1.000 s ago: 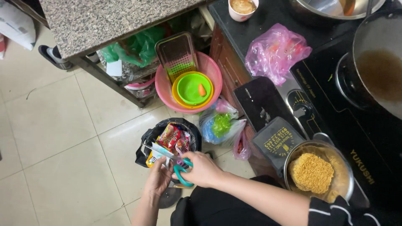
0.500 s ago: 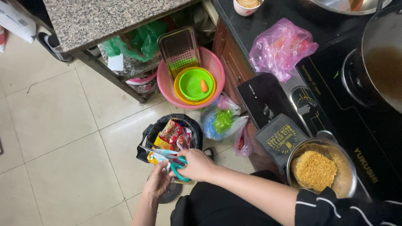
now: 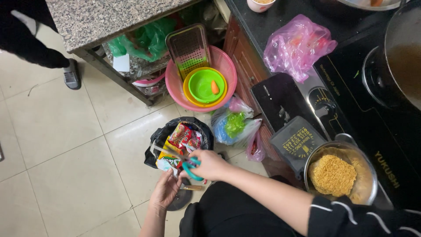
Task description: Preparing instant noodles by opening the packet, placing the noodles in a bowl, and adding seasoning
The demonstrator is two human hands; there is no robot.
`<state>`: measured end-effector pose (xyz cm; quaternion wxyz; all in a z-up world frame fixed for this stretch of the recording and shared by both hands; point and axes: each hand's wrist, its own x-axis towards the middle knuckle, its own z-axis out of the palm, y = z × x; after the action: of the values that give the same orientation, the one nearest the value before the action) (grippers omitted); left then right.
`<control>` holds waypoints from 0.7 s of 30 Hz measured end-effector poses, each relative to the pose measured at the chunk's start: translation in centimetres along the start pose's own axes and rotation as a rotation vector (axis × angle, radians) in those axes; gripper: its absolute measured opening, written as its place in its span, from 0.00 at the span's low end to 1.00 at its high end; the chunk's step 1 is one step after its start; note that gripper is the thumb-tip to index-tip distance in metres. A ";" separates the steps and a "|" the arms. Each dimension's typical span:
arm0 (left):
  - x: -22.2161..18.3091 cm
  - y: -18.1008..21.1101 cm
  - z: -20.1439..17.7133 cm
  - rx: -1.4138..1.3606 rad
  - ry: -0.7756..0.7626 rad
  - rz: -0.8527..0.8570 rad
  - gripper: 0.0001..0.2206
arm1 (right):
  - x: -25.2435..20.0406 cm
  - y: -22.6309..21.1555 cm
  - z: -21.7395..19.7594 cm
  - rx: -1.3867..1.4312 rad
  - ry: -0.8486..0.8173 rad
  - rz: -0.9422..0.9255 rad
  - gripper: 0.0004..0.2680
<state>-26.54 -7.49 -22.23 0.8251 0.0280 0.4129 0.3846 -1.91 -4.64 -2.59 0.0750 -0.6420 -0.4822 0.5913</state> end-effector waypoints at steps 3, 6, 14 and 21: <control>0.3 0.4 -0.6 -0.032 -0.068 -0.040 0.07 | -2.4 0.3 -2.4 0.200 0.018 0.078 0.27; 0.0 1.4 2.5 -0.012 -0.142 -0.079 0.15 | -5.3 2.7 -4.6 0.279 0.138 0.055 0.28; 2.2 0.8 16.8 0.069 -0.537 -0.353 0.37 | -14.4 14.2 -4.9 0.692 0.737 -0.190 0.22; 4.2 -4.0 26.2 -0.055 -0.685 -0.654 0.13 | -20.3 15.4 -3.7 0.823 0.944 0.000 0.25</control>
<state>-4.15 -0.43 -9.27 0.9920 -0.0001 0.0938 0.0840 12.71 -25.28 2.14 0.5210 -0.7526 -0.1300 0.3810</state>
